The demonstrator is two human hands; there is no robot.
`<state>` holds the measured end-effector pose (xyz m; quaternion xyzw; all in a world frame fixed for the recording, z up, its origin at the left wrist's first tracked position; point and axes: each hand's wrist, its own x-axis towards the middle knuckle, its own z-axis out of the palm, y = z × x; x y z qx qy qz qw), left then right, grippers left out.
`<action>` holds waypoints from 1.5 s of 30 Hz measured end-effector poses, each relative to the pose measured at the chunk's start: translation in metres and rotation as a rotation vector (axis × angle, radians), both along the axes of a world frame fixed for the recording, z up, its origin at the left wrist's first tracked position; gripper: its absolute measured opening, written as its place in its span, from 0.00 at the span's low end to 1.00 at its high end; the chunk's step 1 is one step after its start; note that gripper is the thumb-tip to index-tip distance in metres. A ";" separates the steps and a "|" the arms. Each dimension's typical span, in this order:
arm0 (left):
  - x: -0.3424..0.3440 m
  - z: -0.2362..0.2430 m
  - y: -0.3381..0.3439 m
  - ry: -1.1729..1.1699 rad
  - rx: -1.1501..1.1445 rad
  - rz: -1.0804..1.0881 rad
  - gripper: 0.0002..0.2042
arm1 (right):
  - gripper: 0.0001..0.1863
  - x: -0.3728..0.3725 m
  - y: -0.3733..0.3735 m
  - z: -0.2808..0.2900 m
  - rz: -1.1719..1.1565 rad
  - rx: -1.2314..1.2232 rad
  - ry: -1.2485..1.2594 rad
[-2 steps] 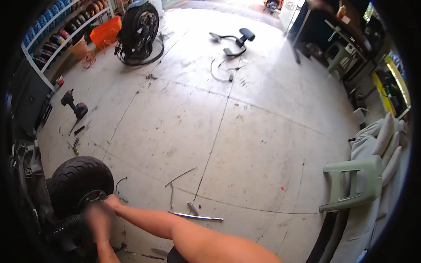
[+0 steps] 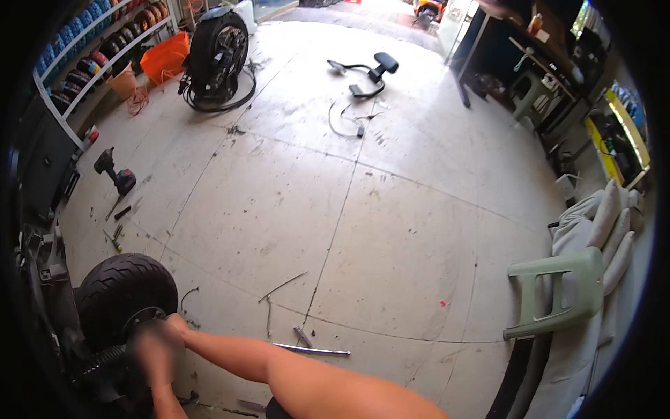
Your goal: The person sits on the floor and uses shears to cut a zip tie on a scooter's wiring harness. They then use a cordless impact wrench to tighten bolts on the rear wheel assembly and install a small black component near the wheel.
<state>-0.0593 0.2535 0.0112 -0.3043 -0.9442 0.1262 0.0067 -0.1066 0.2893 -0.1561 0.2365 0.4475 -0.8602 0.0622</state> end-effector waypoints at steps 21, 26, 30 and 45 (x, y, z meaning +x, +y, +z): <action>-0.018 -0.038 -0.007 0.109 0.143 -0.263 0.07 | 0.06 -0.041 0.011 -0.063 0.241 1.108 0.221; -0.014 -0.039 -0.009 0.150 0.144 -0.288 0.07 | 0.08 -0.036 0.014 -0.060 0.289 1.130 0.208; -0.019 -0.055 -0.008 0.111 0.188 -0.303 0.07 | 0.09 -0.029 0.024 -0.059 0.368 1.323 0.232; -0.036 -0.073 -0.030 -0.067 0.242 0.076 0.18 | 0.11 -0.012 0.029 0.002 -0.086 0.283 -0.153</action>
